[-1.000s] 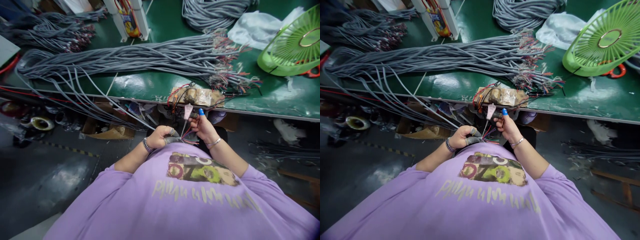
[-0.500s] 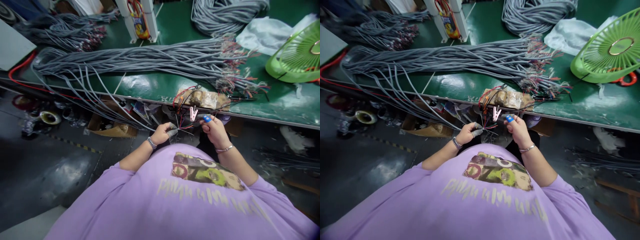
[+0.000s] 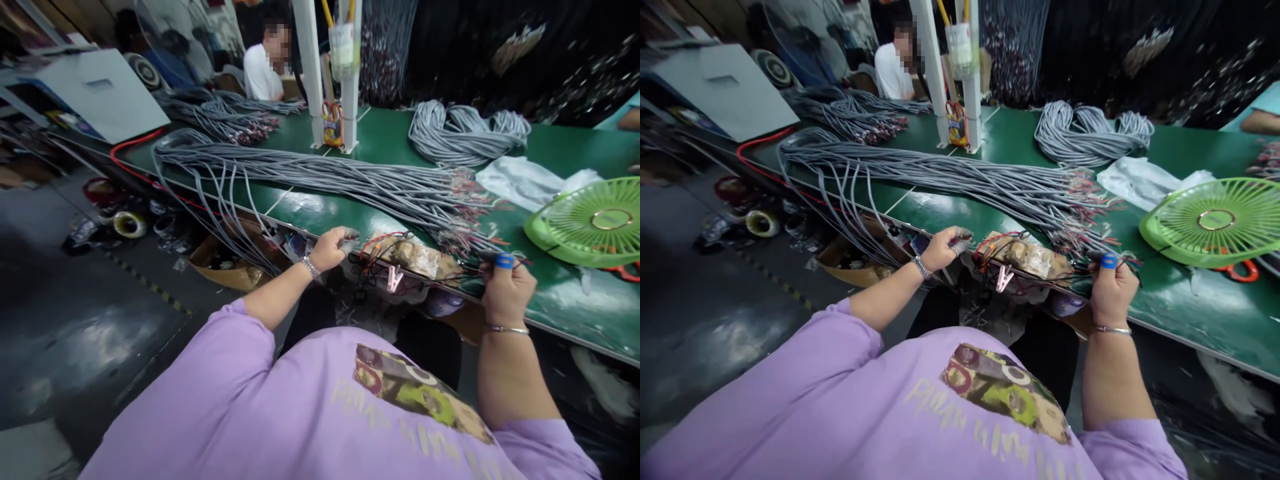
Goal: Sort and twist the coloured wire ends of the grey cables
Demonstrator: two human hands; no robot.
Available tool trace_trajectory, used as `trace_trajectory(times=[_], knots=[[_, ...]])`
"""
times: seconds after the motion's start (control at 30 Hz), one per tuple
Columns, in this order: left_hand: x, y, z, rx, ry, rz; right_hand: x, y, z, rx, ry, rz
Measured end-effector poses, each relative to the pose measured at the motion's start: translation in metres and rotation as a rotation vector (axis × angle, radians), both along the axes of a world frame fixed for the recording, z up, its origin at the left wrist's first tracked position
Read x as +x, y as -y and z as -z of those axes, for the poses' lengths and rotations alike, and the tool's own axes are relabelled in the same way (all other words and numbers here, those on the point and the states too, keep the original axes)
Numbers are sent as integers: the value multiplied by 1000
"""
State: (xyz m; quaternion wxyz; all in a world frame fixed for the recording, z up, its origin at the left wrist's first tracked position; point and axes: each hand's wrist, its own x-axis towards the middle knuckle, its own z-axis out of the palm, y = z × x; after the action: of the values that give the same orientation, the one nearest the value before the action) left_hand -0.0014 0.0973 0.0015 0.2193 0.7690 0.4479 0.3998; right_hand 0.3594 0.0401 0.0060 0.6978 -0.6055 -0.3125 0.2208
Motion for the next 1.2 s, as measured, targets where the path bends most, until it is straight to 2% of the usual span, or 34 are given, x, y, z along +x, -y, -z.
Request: trace_trajectory(times=[0.1, 0.17, 0.33, 0.47, 0.57, 0.63, 0.73, 0.83, 0.87, 0.93, 1.0, 1.1, 1.17, 1.2], knots=[[12, -44, -20, 51, -276, -9, 3, -5, 2, 110, -40, -39], [25, -73, -30, 69, -449, -22, 5, -4, 3, 115, -84, -44], [76, -124, -45, 160, -704, 44, 7, -2, 3, 159, -118, -76], [113, -138, -47, 204, -849, 176, 7, -3, 6, 167, -129, -105], [122, -137, -49, 207, -876, 176, 6, -3, 6, 178, -153, -117], [119, -135, -52, 221, -806, 158, 6, -4, 5, 170, -154, -127], [108, -132, -65, 258, -556, 107, 6, -4, 3, 146, -146, -145], [96, -113, -89, 286, -247, 41, 5, -4, 2, 147, -127, -145], [91, -100, -97, 302, -187, 70, 5, -4, 2, 148, -119, -143], [83, -62, -112, 325, -183, 218, 6, -4, 2, 145, -110, -135], [73, -12, -120, 301, -257, 424, 5, -4, 2, 141, -115, -125], [55, 62, -111, 158, -391, 796, 4, -2, 1, 123, -127, -102], [42, 97, -92, -32, -356, 920, 4, -3, 0, 108, -119, -85], [36, 109, -81, -155, -299, 915, 4, -4, 1, 100, -107, -76]])
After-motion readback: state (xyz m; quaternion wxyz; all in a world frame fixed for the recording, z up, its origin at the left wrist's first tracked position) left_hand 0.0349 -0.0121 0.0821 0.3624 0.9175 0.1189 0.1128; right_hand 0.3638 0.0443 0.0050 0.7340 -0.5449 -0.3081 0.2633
